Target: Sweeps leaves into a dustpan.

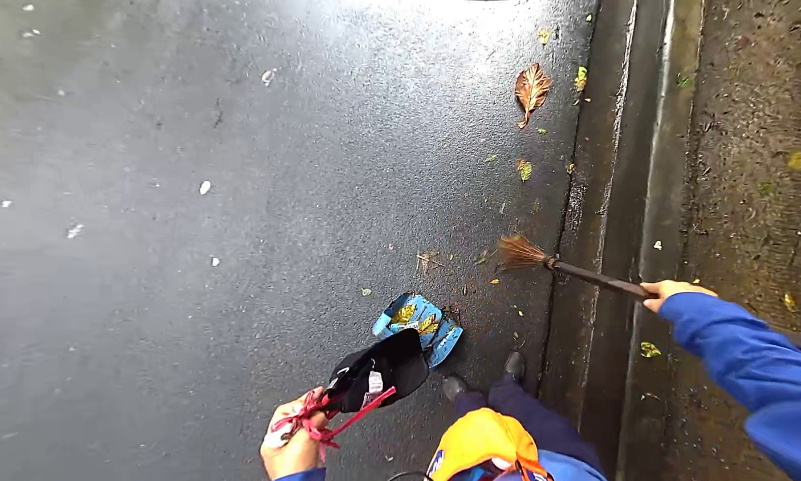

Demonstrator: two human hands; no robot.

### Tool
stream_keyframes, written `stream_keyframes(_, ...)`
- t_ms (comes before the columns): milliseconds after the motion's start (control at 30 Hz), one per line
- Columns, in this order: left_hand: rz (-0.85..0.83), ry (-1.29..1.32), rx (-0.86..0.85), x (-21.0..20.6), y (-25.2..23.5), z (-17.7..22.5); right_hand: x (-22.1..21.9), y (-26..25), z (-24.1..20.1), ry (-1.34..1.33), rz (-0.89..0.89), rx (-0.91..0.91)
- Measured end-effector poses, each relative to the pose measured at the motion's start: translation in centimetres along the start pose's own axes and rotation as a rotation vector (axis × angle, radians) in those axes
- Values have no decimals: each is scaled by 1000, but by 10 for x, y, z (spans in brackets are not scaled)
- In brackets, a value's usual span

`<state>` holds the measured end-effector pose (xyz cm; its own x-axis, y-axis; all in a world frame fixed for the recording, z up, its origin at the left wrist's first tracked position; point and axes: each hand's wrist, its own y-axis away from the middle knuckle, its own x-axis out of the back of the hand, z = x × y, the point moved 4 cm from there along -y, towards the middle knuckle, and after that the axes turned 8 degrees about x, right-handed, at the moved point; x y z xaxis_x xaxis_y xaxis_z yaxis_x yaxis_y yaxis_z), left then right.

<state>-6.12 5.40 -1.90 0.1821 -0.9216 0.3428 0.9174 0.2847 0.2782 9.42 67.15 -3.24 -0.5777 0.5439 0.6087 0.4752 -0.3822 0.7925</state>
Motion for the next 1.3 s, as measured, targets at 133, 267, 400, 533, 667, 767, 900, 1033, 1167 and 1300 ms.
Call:
stream_keyframes(133, 32, 18, -12, 7, -10, -3, 35, 7, 0, -33, 127, -108)
stream_keyframes(267, 70, -49, 55, 2, -2, 14, -19, -39, -52, 18, 207, -182)
stream_keyframes(400, 26, -65, 2, 13, -11, 4, -85, -3, -82, 124, -106, -40)
stream_keyframes(533, -6, -77, -57, 44, -23, 4, -73, 41, -12, 6, -156, 34)
stream_keyframes(667, -25, -68, -106, 67, -20, 24, -58, 72, 5, -7, -71, -139)
stream_keyframes(767, -92, -129, -165, 57, -19, 30, -92, 54, -28, 14, -27, -252)
stream_keyframes(900, -172, -177, -234, 16, -11, 18, -171, 63, -130, 137, -254, -102)
stream_keyframes(1033, -228, -136, -231, 3, 0, 19, -194, 86, -161, 74, -425, 117)
stream_keyframes(1167, -148, -160, -201, 46, -16, 8, -136, 102, -120, -34, -371, 239)
stream_keyframes(1300, -37, -200, -86, 116, -26, -2, -86, 91, -82, -48, -100, 156)
